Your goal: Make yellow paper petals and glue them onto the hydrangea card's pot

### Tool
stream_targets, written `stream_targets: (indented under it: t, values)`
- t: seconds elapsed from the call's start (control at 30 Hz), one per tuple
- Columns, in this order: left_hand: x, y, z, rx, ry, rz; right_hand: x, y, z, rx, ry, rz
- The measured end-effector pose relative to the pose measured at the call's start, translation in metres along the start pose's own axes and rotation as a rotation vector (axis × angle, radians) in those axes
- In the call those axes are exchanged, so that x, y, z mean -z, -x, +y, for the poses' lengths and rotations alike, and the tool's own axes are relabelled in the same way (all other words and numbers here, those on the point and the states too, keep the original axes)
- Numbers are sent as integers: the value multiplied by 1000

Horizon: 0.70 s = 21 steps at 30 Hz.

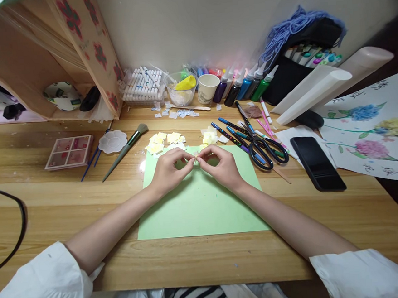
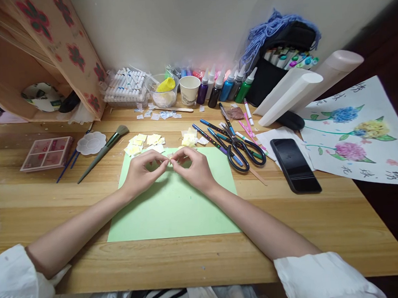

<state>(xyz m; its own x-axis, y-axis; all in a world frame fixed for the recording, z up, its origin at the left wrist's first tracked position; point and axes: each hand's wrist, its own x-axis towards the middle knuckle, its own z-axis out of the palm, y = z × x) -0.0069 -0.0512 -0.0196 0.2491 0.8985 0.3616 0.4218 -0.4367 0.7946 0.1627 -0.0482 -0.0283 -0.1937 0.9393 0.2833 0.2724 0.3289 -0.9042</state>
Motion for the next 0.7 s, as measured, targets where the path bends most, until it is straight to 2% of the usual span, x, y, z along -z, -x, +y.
stream_targets:
  t: [0.7]
  values:
    - [2, -1, 1, 42, 2, -61, -1, 0, -2, 12, 68, 7]
